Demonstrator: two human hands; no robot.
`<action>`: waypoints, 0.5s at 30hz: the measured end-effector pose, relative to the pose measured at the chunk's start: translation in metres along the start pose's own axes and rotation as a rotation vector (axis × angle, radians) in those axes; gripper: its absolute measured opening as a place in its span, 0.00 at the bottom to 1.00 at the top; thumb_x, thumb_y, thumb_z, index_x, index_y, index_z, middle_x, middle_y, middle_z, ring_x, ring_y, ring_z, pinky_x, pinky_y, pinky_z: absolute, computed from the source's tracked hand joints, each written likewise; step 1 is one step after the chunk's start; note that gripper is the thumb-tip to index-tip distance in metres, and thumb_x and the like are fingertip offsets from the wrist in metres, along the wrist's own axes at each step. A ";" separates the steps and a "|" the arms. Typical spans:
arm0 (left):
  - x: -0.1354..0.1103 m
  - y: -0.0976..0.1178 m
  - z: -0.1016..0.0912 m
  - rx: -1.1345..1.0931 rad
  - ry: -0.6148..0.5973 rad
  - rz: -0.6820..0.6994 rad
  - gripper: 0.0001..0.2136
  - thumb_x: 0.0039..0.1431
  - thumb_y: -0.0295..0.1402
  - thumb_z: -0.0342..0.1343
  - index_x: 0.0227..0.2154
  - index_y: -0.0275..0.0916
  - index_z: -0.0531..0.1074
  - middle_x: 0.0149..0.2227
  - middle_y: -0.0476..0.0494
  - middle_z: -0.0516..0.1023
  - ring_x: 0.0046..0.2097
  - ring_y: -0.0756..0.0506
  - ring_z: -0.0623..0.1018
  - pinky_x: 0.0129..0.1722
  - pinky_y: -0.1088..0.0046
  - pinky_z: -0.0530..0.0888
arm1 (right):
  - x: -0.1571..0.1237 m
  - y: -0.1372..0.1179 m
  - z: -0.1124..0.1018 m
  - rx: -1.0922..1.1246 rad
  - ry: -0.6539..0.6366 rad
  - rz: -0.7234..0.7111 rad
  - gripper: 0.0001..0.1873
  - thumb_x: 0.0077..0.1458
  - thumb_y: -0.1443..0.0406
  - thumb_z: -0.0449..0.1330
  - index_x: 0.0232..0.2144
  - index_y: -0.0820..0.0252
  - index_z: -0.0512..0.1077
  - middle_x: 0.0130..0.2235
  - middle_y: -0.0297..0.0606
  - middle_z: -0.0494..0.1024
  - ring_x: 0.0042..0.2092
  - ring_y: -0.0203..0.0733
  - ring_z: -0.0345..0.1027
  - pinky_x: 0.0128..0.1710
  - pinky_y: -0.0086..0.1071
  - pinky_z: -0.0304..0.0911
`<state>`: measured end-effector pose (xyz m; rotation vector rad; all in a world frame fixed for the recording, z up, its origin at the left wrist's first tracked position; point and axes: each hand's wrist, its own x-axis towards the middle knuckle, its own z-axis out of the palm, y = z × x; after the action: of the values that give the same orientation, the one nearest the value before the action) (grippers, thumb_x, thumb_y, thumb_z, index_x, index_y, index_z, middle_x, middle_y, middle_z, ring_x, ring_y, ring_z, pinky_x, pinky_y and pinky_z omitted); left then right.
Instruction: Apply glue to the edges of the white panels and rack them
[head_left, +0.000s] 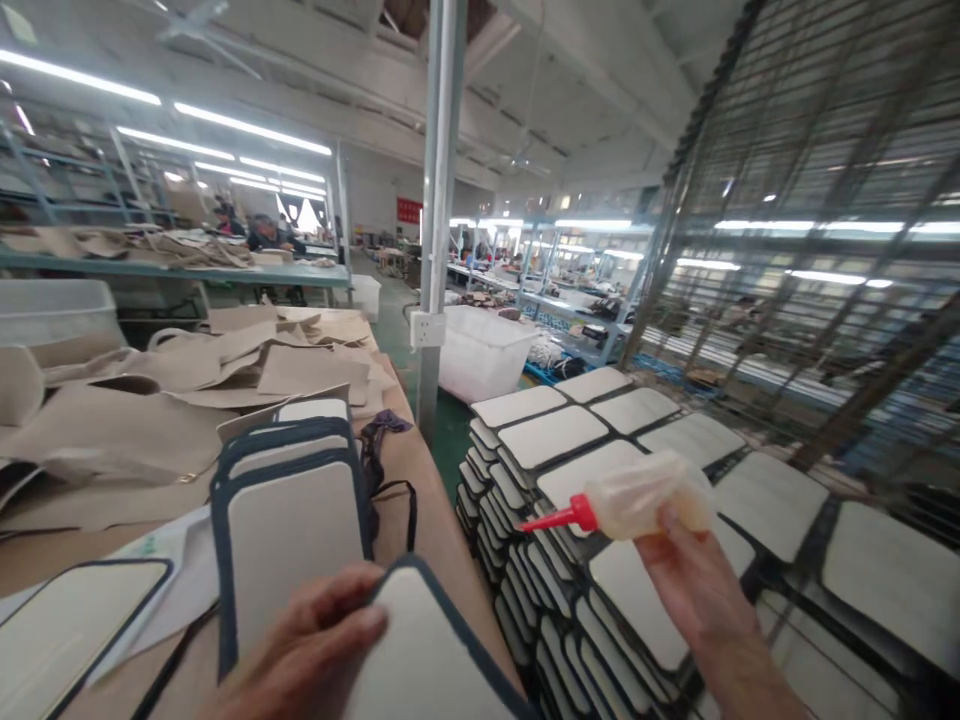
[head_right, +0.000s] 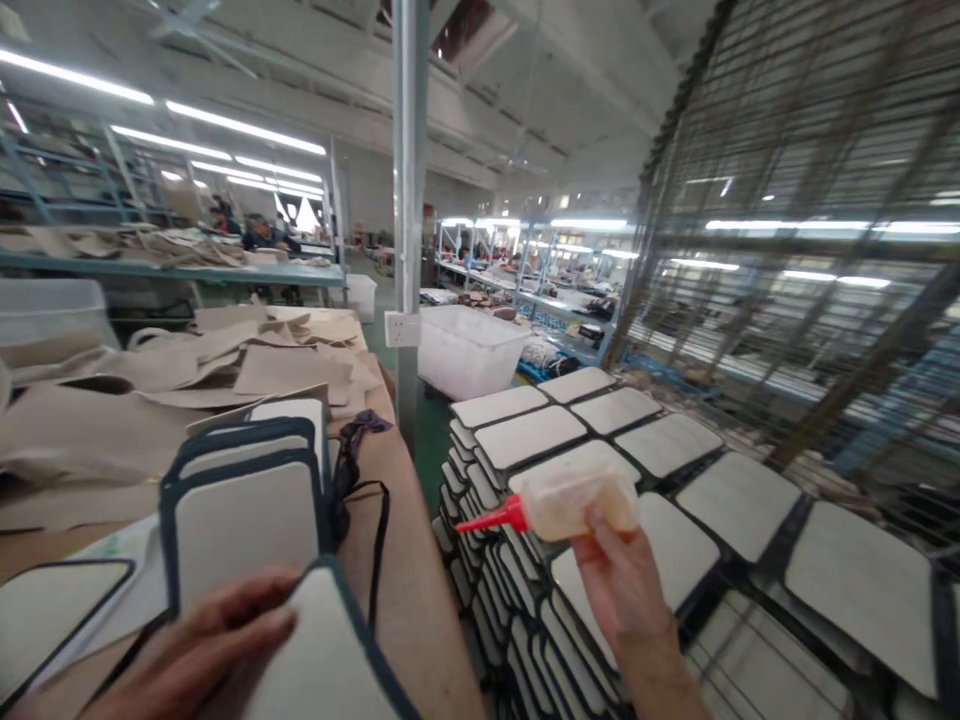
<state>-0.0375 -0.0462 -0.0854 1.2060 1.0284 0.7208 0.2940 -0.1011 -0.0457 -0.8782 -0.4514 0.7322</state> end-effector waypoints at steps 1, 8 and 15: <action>0.003 -0.001 0.023 -0.032 -0.170 -0.039 0.20 0.41 0.49 0.65 0.29 0.36 0.76 0.27 0.47 0.77 0.29 0.47 0.74 0.30 0.75 0.69 | 0.001 -0.008 -0.006 -0.026 -0.042 -0.015 0.22 0.33 0.62 0.74 0.35 0.56 0.76 0.40 0.37 0.79 0.42 0.39 0.73 0.46 0.29 0.67; 0.016 -0.045 0.126 -0.042 -0.735 0.003 0.24 0.46 0.53 0.60 0.34 0.34 0.77 0.28 0.47 0.74 0.29 0.52 0.68 0.28 0.79 0.61 | -0.008 -0.061 -0.047 -0.177 -0.220 -0.023 0.17 0.36 0.60 0.73 0.32 0.57 0.77 0.37 0.41 0.79 0.39 0.45 0.74 0.47 0.42 0.67; -0.015 -0.050 0.158 0.066 -0.841 0.031 0.24 0.57 0.52 0.51 0.45 0.39 0.76 0.37 0.44 0.77 0.35 0.48 0.72 0.35 0.77 0.65 | -0.014 -0.094 -0.087 -0.257 -0.312 -0.011 0.17 0.42 0.60 0.71 0.37 0.55 0.76 0.40 0.39 0.79 0.41 0.43 0.73 0.47 0.37 0.67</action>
<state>0.0978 -0.1343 -0.1252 1.3984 0.3301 0.1480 0.3762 -0.1973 -0.0195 -1.0032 -0.8409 0.8163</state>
